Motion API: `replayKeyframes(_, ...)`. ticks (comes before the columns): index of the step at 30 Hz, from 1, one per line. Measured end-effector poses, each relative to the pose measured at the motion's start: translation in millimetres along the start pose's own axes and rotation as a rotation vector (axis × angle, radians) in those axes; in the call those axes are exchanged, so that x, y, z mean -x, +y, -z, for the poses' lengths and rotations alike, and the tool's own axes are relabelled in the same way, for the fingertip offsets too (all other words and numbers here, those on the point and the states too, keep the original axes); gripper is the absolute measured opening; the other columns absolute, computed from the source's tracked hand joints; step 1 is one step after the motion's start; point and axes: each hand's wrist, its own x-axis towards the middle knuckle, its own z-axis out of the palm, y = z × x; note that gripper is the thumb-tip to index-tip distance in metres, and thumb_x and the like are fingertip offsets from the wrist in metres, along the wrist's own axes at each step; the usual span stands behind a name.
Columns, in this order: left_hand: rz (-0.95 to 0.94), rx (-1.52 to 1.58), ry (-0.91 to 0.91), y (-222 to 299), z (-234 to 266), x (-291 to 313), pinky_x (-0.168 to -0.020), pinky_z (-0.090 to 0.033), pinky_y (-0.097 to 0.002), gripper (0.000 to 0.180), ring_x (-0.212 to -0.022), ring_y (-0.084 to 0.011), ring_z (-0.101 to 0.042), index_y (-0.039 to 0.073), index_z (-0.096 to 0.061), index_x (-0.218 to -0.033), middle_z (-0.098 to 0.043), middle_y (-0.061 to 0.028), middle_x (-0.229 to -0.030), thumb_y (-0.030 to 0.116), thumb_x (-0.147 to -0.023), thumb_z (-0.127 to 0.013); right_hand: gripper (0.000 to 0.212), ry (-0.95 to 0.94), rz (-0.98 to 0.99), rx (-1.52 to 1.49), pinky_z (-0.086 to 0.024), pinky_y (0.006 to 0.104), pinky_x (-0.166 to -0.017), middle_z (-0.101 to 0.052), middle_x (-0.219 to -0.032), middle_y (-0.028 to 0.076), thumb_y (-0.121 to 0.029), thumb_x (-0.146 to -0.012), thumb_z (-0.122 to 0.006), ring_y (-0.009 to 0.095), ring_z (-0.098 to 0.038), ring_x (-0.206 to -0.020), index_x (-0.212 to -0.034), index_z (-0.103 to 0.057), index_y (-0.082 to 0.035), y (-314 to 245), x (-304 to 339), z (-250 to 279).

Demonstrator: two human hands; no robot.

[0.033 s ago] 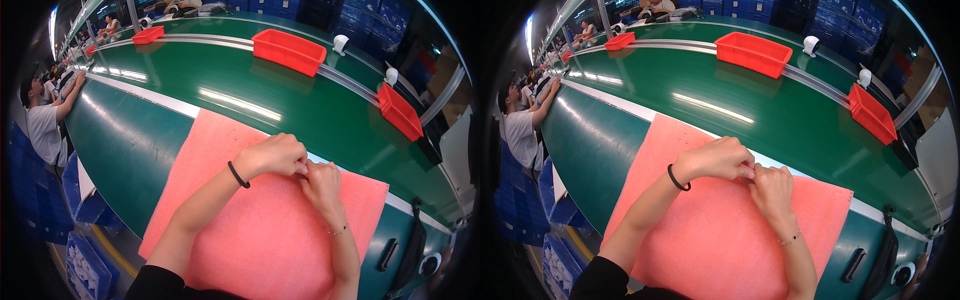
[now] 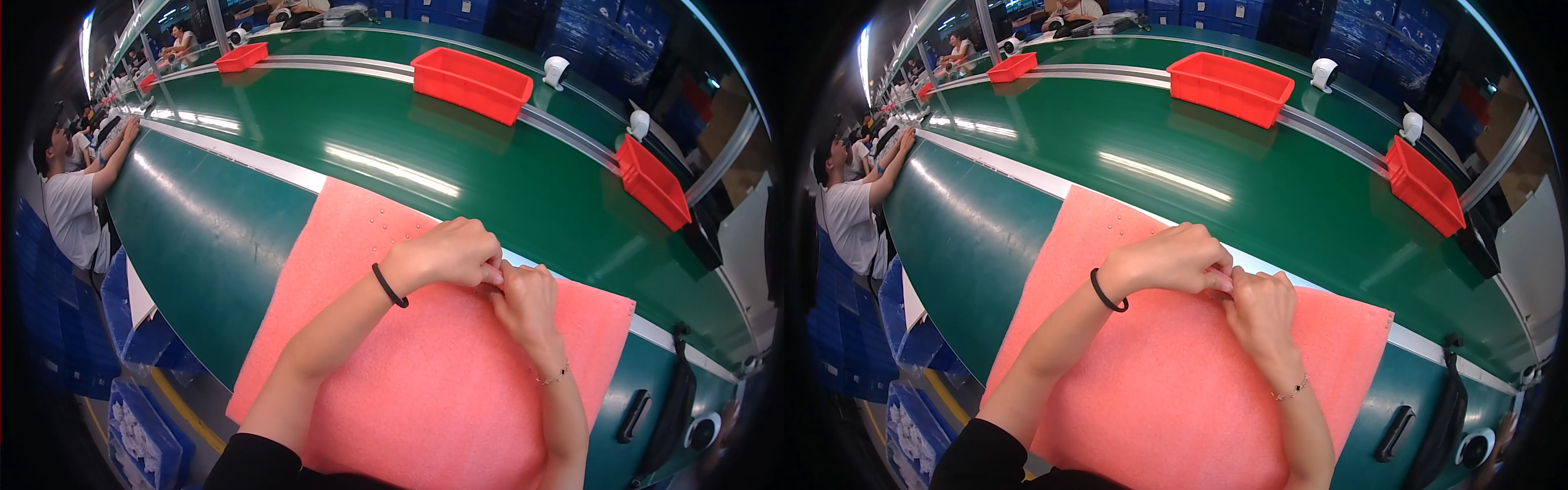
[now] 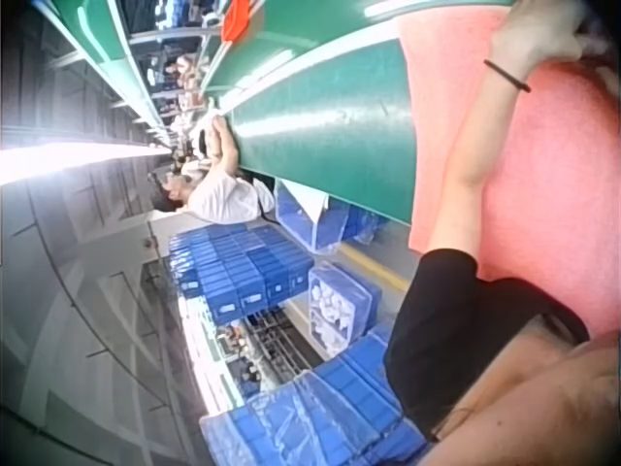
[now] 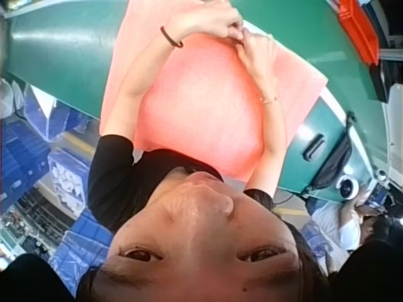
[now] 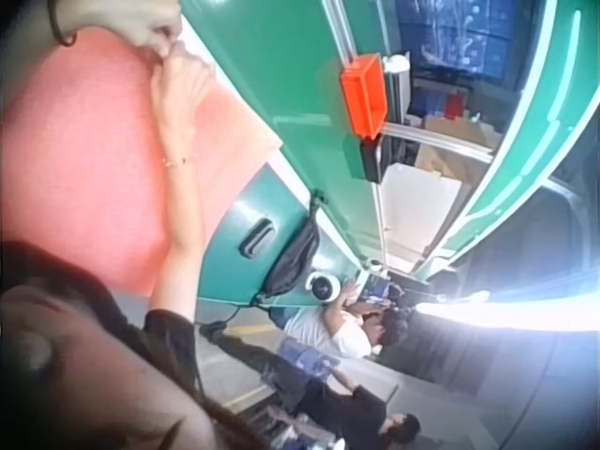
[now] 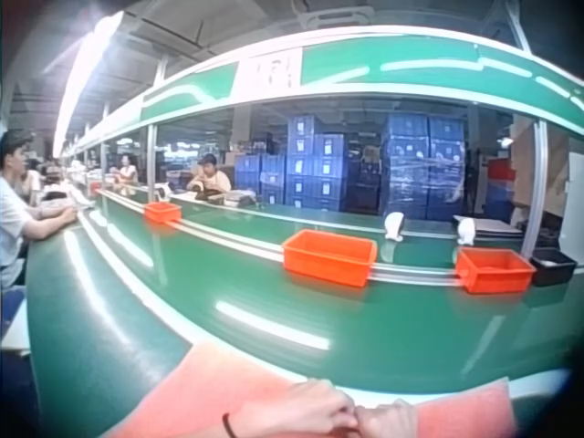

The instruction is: Sorting and arranging small electronic components on a foam mat at a factory assembly line.

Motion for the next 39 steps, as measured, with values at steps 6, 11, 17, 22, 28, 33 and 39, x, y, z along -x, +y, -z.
replayKeyframes(6, -0.001, -0.012, -0.001, 2.7, -0.5, 0.9, -0.064, -0.05, -0.0373, 0.019, -0.067, -0.0293, -0.064, 0.002, -0.071, -0.083, -0.066, -0.0145, -0.07, 0.021, -0.08, -0.069, 0.03, -0.11, -0.007, -0.043, -0.039, 0.041, -0.059, -0.059, -0.06, 0.012, -0.022, -0.064, -0.081, 0.029, -0.057, -0.06, -0.081, -0.064, -0.005, 2.0, -1.3, 7.3)
replayKeyframes(11, -0.021, -0.024, 0.016, 2.7, -1.7, 1.1, -0.063, -0.05, -0.0379, 0.019, -0.066, -0.0302, -0.064, 0.002, -0.07, -0.083, -0.066, -0.0147, -0.07, 0.021, -0.08, -0.069, 0.031, -0.103, -0.021, -0.017, -0.039, 0.0405, -0.062, -0.061, -0.062, 0.011, -0.027, -0.063, -0.083, 0.028, -0.059, -0.063, -0.073, -0.064, -0.004, -2.6, -0.8, 10.5)
replayKeyframes(17, -0.017, -0.029, -0.003, 6.5, 0.0, 2.7, -0.062, -0.05, -0.038, 0.019, -0.066, -0.0306, -0.064, 0.003, -0.07, -0.082, -0.066, -0.0147, -0.069, 0.021, -0.079, -0.069, 0.024, -0.096, -0.011, 0.012, -0.038, 0.0396, -0.064, -0.063, -0.064, 0.011, -0.021, -0.064, -0.081, 0.027, -0.06, -0.066, -0.065, -0.064, -0.004, -5.7, -0.2, 12.5)
replayKeyframes(22, -0.03, -0.029, 0.008, 6.6, 0.0, 3.8, -0.062, -0.05, -0.0382, 0.018, -0.066, -0.0303, -0.064, 0.003, -0.071, -0.081, -0.066, -0.0145, -0.069, 0.021, -0.078, -0.069, 0.017, -0.082, 0.004, 0.021, -0.038, 0.0391, -0.065, -0.063, -0.066, 0.011, -0.013, -0.064, -0.077, 0.027, -0.06, -0.066, -0.065, -0.063, -0.004, -2.0, 2.2, 6.1)
replayKeyframes(28, -0.039, -0.039, 0.02, 5.8, -1.9, 2.7, -0.061, -0.05, -0.0382, 0.019, -0.064, -0.0299, -0.063, 0.004, -0.071, -0.081, -0.065, -0.0142, -0.068, 0.022, -0.078, -0.07, 0.023, -0.07, 0.0, 0.033, -0.038, 0.0405, -0.064, -0.06, -0.064, 0.014, -0.015, -0.062, -0.079, 0.032, -0.057, -0.064, -0.064, -0.059, -0.003, 0.5, 2.5, 6.1)
replayKeyframes(33, 0.007, -0.042, 0.011, 4.4, -1.9, 2.1, -0.06, -0.049, -0.0387, 0.023, -0.062, -0.0298, -0.062, 0.004, -0.07, -0.079, -0.064, -0.0143, -0.066, 0.027, -0.082, -0.068, 0.019, -0.155, 0.001, -0.192, -0.039, 0.0422, -0.057, -0.058, -0.063, 0.016, -0.017, -0.073, -0.073, 0.031, -0.057, -0.062, -0.07, -0.061, -0.002, 7.5, 0.0, 21.2)
replayKeyframes(39, 0.005, -0.03, 0.028, 1.2, -4.3, -0.2, -0.062, -0.049, -0.0391, 0.027, -0.065, -0.0302, -0.062, 0.004, -0.071, -0.08, -0.064, -0.0148, -0.067, 0.031, -0.082, -0.069, 0.009, -0.137, 0.004, -0.026, -0.046, 0.0418, -0.059, -0.056, -0.057, 0.015, -0.009, -0.073, -0.068, 0.031, -0.058, -0.058, -0.071, -0.061, -0.004, 8.6, 2.6, 20.4)
